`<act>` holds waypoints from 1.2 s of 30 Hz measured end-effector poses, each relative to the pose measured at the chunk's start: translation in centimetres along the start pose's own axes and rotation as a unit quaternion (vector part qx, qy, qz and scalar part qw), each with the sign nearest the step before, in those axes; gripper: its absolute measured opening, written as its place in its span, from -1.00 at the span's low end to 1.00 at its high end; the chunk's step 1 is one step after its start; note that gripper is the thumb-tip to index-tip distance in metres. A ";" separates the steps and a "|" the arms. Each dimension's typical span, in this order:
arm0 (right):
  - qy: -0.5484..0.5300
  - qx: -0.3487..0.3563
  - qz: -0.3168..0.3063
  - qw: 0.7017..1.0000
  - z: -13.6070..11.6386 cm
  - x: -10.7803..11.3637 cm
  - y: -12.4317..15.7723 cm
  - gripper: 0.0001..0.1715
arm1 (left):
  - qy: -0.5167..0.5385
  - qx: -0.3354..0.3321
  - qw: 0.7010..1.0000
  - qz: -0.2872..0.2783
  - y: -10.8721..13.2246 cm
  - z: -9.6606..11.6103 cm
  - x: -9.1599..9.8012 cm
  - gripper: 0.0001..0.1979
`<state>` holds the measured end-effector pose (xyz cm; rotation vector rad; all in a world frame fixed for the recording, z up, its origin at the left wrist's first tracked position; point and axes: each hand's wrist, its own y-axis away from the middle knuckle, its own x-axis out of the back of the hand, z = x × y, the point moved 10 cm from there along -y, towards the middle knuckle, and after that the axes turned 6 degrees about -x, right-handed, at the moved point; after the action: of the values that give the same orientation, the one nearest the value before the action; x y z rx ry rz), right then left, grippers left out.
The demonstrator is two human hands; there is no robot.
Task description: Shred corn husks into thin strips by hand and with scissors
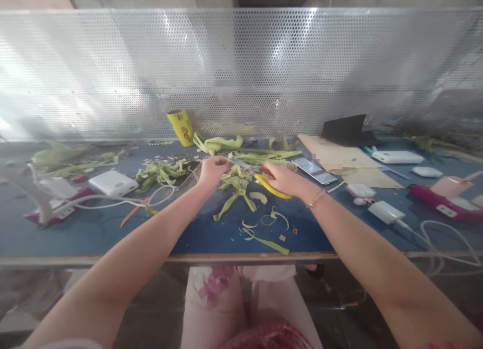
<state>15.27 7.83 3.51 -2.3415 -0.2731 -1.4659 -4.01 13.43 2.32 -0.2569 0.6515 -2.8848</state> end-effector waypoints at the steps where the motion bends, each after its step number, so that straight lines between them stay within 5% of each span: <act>1: 0.002 0.002 0.003 1.000 0.0 0.0 0.0 -0.74 | 0.003 0.001 1.000 0.002 0.0 0.0 0.0 -0.84; 14: 0.045 -0.013 0.058 0.997 0.0 1.2 -0.1 -0.69 | 0.136 0.125 0.983 0.011 0.8 -1.4 -0.6 -0.69; 22: 0.060 -0.004 0.060 0.996 2.2 2.3 0.0 -0.61 | 0.138 0.079 0.987 0.034 -0.4 -0.9 0.7 -0.68; 28: 0.112 0.001 0.030 0.993 1.2 1.5 0.3 -0.55 | 0.130 0.053 0.987 0.079 -0.7 -0.4 2.0 -0.63; 36: 0.092 0.009 0.016 0.996 0.5 0.7 0.4 -0.54 | 0.153 0.016 0.985 0.072 -0.5 0.7 1.5 -0.68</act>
<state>16.12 7.62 3.88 -2.1688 -0.1973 -1.6429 -5.35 13.26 3.35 0.2351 0.6403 -2.8149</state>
